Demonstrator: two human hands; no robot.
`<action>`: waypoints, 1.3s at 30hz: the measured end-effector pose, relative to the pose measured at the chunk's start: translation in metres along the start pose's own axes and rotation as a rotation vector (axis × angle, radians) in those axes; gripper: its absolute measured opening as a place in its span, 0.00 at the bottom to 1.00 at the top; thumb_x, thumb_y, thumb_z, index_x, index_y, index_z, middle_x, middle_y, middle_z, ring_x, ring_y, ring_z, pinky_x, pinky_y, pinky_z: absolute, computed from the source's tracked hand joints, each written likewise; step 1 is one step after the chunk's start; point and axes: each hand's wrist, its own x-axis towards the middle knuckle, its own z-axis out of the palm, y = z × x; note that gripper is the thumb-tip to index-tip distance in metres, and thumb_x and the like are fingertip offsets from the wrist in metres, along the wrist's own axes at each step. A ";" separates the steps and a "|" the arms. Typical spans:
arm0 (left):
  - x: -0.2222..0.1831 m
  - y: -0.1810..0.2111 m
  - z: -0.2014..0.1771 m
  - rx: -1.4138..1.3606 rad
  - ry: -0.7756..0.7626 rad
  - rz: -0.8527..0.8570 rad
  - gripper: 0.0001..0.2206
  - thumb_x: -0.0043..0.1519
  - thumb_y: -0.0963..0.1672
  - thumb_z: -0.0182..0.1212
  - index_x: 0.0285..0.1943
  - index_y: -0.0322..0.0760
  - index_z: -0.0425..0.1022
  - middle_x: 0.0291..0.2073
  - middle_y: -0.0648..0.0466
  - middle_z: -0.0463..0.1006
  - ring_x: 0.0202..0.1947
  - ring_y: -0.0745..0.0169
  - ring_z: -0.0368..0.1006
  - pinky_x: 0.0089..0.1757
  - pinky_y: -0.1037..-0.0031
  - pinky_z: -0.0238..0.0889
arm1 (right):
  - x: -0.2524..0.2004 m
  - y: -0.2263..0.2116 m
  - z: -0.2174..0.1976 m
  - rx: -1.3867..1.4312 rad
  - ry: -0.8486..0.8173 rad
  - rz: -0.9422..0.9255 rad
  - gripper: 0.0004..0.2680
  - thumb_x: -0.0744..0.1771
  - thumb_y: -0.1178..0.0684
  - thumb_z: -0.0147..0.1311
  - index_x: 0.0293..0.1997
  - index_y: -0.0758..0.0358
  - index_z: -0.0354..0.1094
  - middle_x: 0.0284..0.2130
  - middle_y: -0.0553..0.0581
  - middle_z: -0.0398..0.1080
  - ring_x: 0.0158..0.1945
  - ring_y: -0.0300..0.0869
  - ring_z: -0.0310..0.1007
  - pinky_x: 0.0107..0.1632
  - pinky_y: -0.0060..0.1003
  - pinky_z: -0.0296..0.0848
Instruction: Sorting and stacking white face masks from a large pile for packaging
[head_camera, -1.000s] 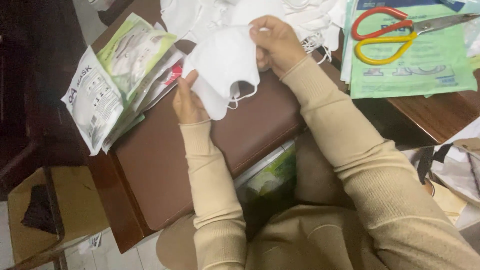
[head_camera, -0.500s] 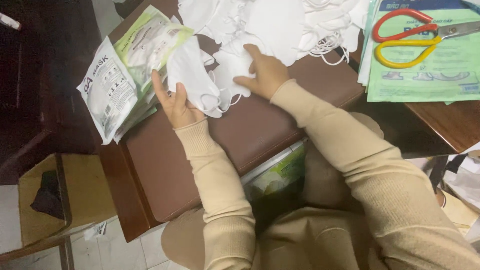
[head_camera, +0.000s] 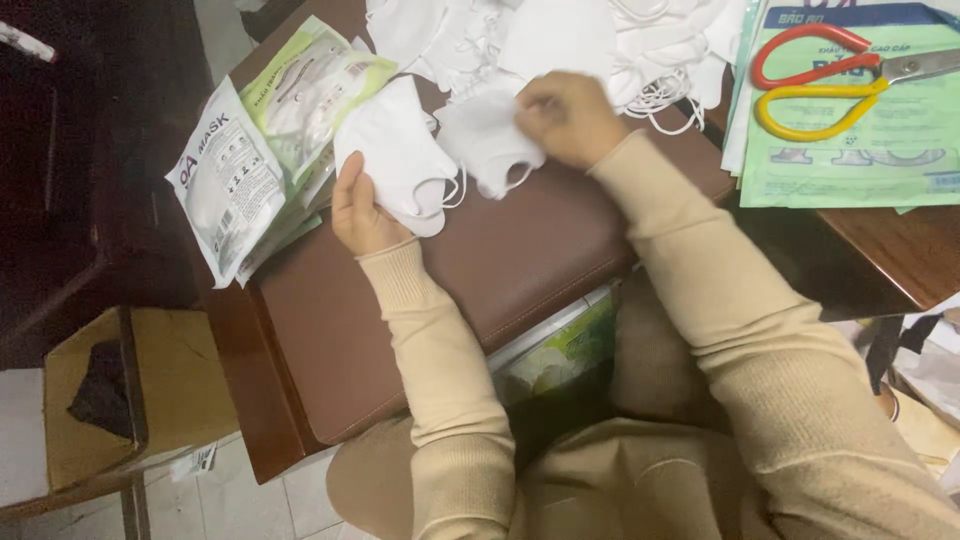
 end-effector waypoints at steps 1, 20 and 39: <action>-0.003 0.002 0.006 0.094 0.061 0.023 0.13 0.58 0.35 0.60 0.51 0.24 0.81 0.53 0.38 0.80 0.54 0.51 0.76 0.56 0.64 0.72 | 0.001 0.001 -0.013 0.079 0.029 0.016 0.01 0.66 0.58 0.61 0.38 0.57 0.76 0.33 0.49 0.74 0.37 0.37 0.71 0.42 0.33 0.68; -0.061 0.049 0.086 0.174 0.101 -0.435 0.31 0.54 0.54 0.63 0.51 0.18 0.77 0.50 0.36 0.80 0.50 0.49 0.78 0.52 0.65 0.72 | -0.010 -0.093 -0.043 1.323 -0.122 0.267 0.09 0.69 0.53 0.60 0.51 0.61 0.65 0.17 0.54 0.63 0.17 0.34 0.60 0.18 0.27 0.55; -0.043 -0.008 0.039 0.202 -0.320 -0.097 0.27 0.59 0.36 0.67 0.69 0.31 0.64 0.64 0.43 0.68 0.61 0.53 0.69 0.58 0.62 0.68 | 0.005 0.004 -0.046 -0.218 0.308 0.106 0.10 0.68 0.51 0.66 0.50 0.61 0.71 0.45 0.58 0.73 0.47 0.50 0.73 0.51 0.45 0.71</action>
